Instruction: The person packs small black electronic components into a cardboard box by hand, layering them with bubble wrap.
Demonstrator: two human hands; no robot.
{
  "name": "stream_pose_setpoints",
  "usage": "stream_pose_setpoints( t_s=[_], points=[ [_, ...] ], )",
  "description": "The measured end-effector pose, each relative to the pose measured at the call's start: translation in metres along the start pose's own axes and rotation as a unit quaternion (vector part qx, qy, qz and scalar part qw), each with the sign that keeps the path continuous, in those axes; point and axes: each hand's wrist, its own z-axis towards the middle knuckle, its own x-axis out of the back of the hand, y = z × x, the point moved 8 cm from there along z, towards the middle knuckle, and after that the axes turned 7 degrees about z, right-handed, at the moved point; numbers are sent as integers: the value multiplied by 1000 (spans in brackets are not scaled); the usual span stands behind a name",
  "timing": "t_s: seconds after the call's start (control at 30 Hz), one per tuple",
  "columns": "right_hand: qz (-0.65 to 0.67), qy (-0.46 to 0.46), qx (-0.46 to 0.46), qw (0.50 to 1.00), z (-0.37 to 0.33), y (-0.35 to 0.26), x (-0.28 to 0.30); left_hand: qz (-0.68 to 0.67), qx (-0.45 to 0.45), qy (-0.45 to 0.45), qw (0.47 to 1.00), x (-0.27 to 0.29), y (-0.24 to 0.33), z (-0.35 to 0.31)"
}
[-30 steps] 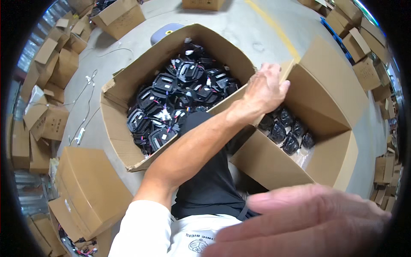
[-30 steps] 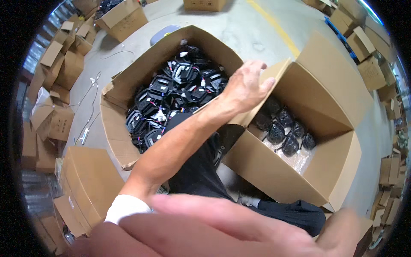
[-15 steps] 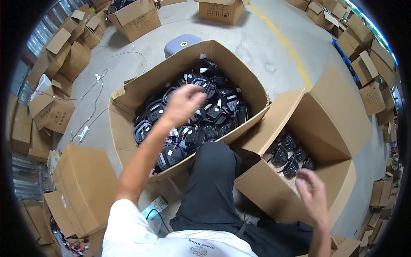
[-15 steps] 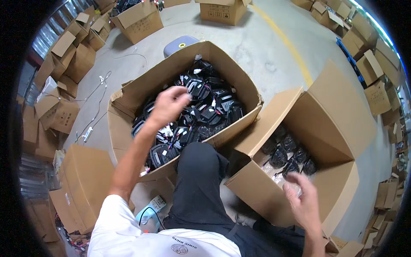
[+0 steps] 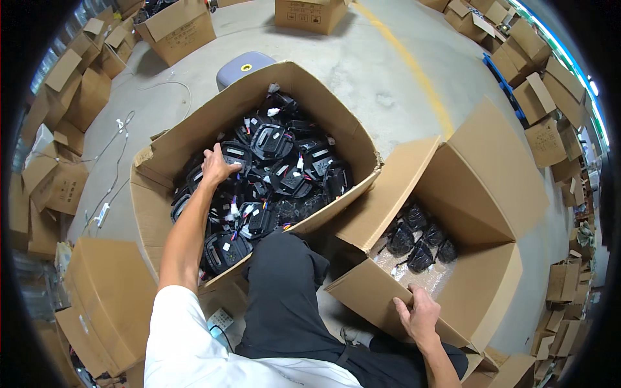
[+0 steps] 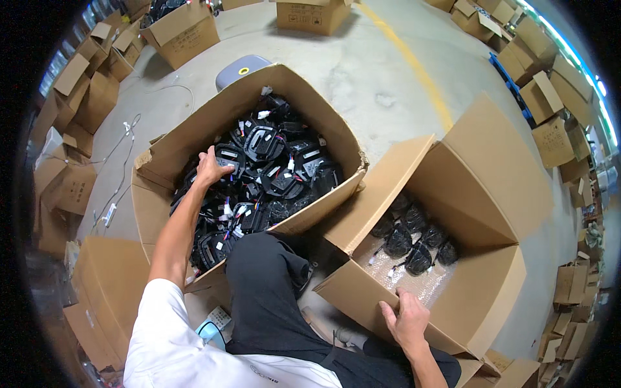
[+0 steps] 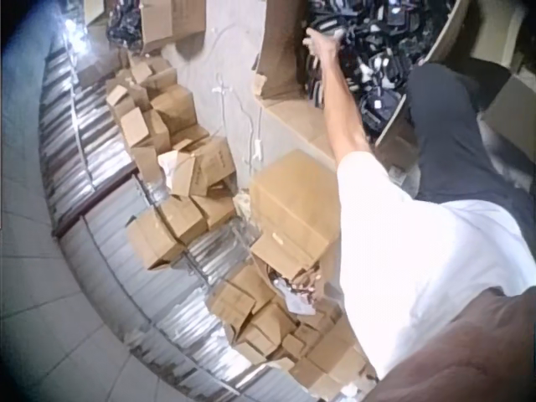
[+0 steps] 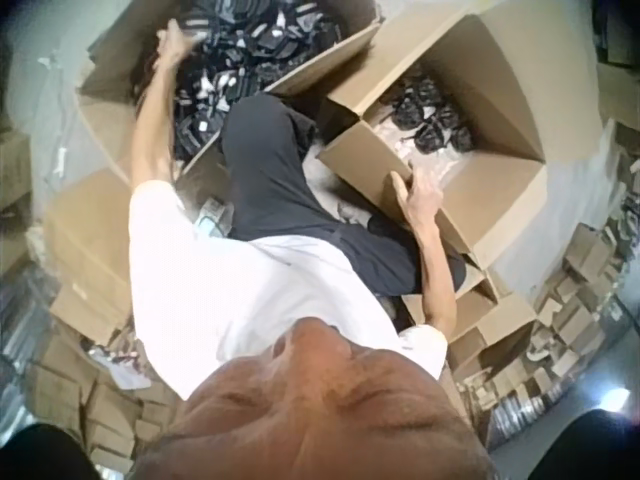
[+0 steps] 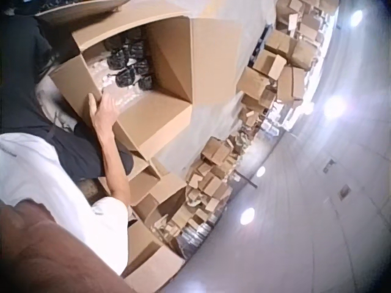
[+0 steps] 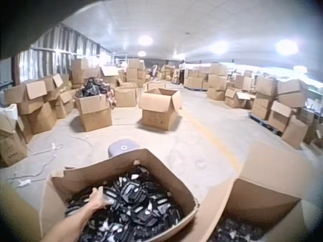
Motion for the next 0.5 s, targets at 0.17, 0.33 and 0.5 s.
stream_pose_setpoints(
  t_s=[0.17, 0.33, 0.5],
  points=[
    [-5, 36, 36, 999, 0, -10, 6, -218, 14, 63, 974, -14, -21, -14],
    [21, -15, -16, 1000, 0, -6, -2, -495, 132, -52, 857, -41, -37, -30],
    [78, -2, 42, 996, 6, -21, 25, -509, 24, 65, 858, 43, 12, -47]
  ],
)
